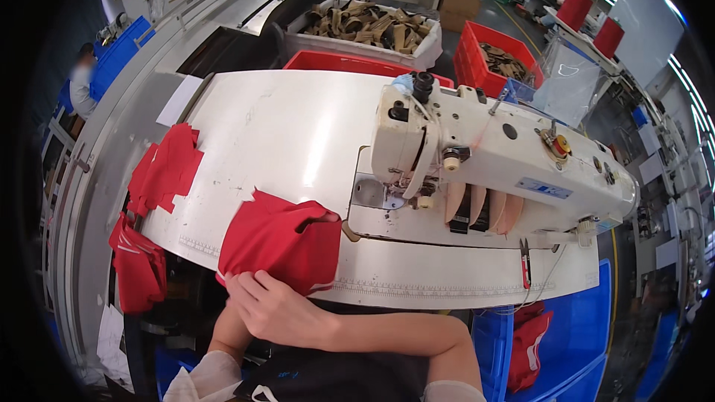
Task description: Sewing fabric pieces and labels together using an industrial sewing machine.
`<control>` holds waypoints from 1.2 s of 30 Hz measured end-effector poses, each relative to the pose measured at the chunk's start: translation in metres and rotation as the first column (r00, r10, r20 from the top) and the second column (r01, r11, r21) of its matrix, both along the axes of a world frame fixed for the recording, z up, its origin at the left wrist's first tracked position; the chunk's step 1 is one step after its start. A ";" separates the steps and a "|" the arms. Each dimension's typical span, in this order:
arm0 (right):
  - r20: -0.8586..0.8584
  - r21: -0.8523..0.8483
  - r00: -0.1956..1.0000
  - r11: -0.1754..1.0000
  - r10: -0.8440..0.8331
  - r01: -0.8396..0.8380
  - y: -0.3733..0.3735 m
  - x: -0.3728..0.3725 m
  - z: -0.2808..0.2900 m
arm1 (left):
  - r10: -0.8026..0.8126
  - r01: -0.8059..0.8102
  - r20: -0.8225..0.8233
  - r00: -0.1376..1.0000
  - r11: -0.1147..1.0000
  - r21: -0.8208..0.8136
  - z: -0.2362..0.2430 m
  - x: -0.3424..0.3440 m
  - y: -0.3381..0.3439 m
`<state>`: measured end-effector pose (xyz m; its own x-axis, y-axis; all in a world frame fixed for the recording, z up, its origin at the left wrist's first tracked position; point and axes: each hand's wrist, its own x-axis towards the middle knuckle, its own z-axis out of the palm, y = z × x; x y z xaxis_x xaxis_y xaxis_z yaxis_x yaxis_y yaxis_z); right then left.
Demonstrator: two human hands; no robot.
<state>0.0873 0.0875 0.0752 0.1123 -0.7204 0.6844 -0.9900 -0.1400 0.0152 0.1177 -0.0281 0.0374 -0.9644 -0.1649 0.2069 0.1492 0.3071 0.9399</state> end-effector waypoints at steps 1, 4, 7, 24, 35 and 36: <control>0.001 -0.108 1.000 0.994 0.002 -0.002 0.012 -0.005 0.004 | -0.036 0.039 -0.041 0.999 0.996 0.081 0.001 -0.002 0.004; 0.224 -0.319 0.967 0.928 -0.124 0.193 0.072 -0.032 0.011 | -0.065 0.107 -0.147 0.987 0.948 0.298 0.008 0.002 0.012; 0.824 -0.394 0.564 0.674 -0.042 0.625 0.061 -0.040 0.011 | -0.100 0.148 -0.172 0.980 0.943 0.298 0.011 -0.001 0.017; 0.916 -0.104 0.401 0.980 0.027 0.169 0.098 -0.055 0.037 | 0.062 -0.091 -0.138 0.988 0.972 -0.215 0.100 -0.012 0.018; 0.897 0.033 0.430 0.986 -0.102 0.165 0.122 -0.055 0.049 | -0.102 0.101 0.005 0.995 0.988 0.118 0.088 -0.005 0.027; 0.898 0.032 0.429 0.986 -0.101 0.165 0.123 -0.055 0.049 | -0.106 0.105 0.001 0.994 0.986 0.126 0.088 -0.005 0.027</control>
<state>0.0325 0.2107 0.1243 -0.6785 -0.6295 0.3787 -0.4615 -0.0358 -0.8864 0.1130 -0.0015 0.1249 -0.9792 -0.0864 0.1837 0.1673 0.1691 0.9713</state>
